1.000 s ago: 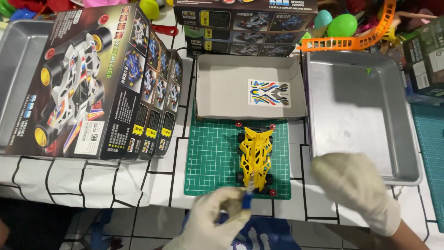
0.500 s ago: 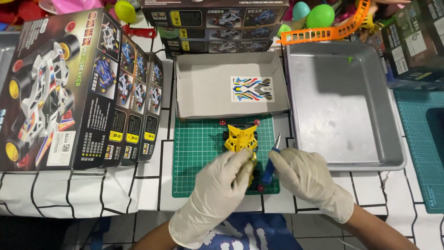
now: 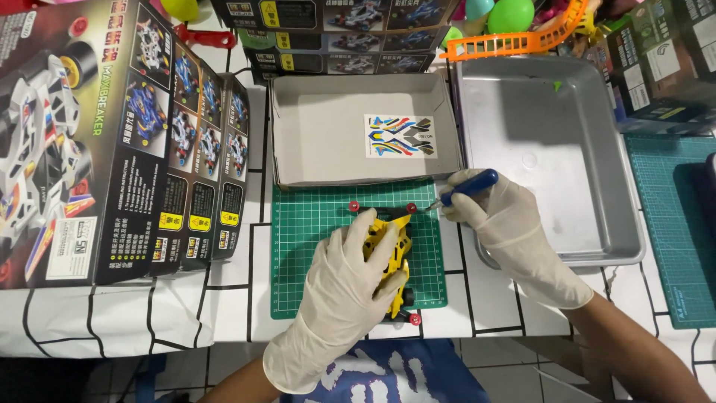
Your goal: Assembling a toy car by attaching the yellow body shell to the black chassis and tightening screws with a screwdriver.
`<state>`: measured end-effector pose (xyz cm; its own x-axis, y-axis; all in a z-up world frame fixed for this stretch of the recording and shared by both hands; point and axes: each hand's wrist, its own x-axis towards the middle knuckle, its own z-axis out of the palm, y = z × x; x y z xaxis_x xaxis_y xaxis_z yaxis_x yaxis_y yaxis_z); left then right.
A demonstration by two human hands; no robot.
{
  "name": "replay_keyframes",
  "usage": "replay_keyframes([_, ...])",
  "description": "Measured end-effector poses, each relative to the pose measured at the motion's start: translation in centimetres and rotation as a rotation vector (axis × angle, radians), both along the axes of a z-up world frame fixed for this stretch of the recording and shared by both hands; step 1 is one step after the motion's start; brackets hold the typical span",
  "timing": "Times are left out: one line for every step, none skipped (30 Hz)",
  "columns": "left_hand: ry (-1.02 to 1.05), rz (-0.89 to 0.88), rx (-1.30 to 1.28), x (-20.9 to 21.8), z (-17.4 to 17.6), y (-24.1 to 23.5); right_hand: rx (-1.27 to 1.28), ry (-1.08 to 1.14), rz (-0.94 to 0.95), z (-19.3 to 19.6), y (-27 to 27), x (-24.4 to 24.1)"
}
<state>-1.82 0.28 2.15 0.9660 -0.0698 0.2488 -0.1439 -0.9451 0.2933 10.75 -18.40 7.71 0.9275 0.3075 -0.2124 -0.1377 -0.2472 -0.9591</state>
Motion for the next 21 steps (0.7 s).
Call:
replay_keyframes([0.004,-0.003,-0.001,-0.1,-0.1,0.1,-0.001,0.004,-0.003,-0.6,0.0,0.3])
replay_keyframes([-0.014,0.002,-0.016,-0.2,-0.2,0.2,-0.002,-0.067,0.057,-1.3,0.0,0.6])
replay_keyframes([-0.033,0.006,-0.031,-0.3,-0.2,0.3,-0.002,-0.139,0.117,-1.9,0.0,1.0])
replay_keyframes([-0.030,0.003,-0.032,-0.3,-0.4,0.4,-0.003,-0.136,0.113,-2.0,0.2,1.0])
replay_keyframes([-0.053,0.002,-0.072,-0.3,-0.5,0.5,-0.019,-0.111,0.080,-2.0,0.4,1.1])
replay_keyframes([-0.078,-0.001,-0.113,-0.2,-0.6,0.6,-0.036,-0.087,0.045,-1.9,0.6,1.3])
replay_keyframes([-0.076,-0.006,-0.115,-0.2,-0.7,0.7,-0.038,-0.086,0.039,-1.8,0.9,1.4])
replay_keyframes([-0.073,-0.012,-0.141,-0.2,-0.8,0.8,-0.085,-0.064,0.001,-1.6,1.1,1.5])
replay_keyframes([-0.070,-0.017,-0.167,-0.2,-0.9,0.8,-0.132,-0.042,-0.036,-1.5,1.4,1.6])
replay_keyframes([-0.068,-0.020,-0.169,-0.1,-1.0,0.9,-0.134,-0.040,-0.040,-1.6,1.3,1.8])
replay_keyframes([-0.066,-0.022,-0.167,-0.1,-1.1,0.9,-0.113,-0.020,-0.055,-1.7,1.2,1.9])
replay_keyframes([-0.063,-0.023,-0.165,-0.1,-1.2,0.9,-0.092,0.002,-0.069,-1.8,1.1,2.0])
replay_keyframes([-0.060,-0.026,-0.166,-0.1,-1.2,0.9,-0.094,0.004,-0.073,-1.8,1.1,2.0])
replay_keyframes([-0.056,-0.033,-0.170,0.0,-1.2,0.9,-0.075,0.010,-0.090,-1.8,1.2,2.1])
replay_keyframes([-0.051,-0.039,-0.174,0.1,-1.2,1.0,-0.057,0.015,-0.108,-1.8,1.2,2.1])
replay_keyframes([-0.052,-0.043,-0.174,0.1,-1.1,1.0,-0.057,0.013,-0.112,-1.7,1.1,2.1])
replay_keyframes([-0.073,-0.050,-0.171,0.2,-1.0,1.1,0.009,0.028,-0.137,-1.7,0.9,2.2])
replay_keyframes([-0.091,-0.056,-0.169,0.1,-0.9,1.1,0.074,0.045,-0.160,-1.6,0.8,2.2])
replay_keyframes([-0.090,-0.057,-0.169,0.2,-0.3,1.2,0.074,0.045,-0.162,-2.3,0.3,2.4])
replay_keyframes([-0.167,-0.046,-0.173,0.3,0.3,1.3,0.171,0.058,-0.160,-3.0,-0.1,2.8])
replay_keyframes([-0.244,-0.035,-0.177,0.4,0.9,1.4,0.269,0.072,-0.158,-3.6,-0.4,3.1])
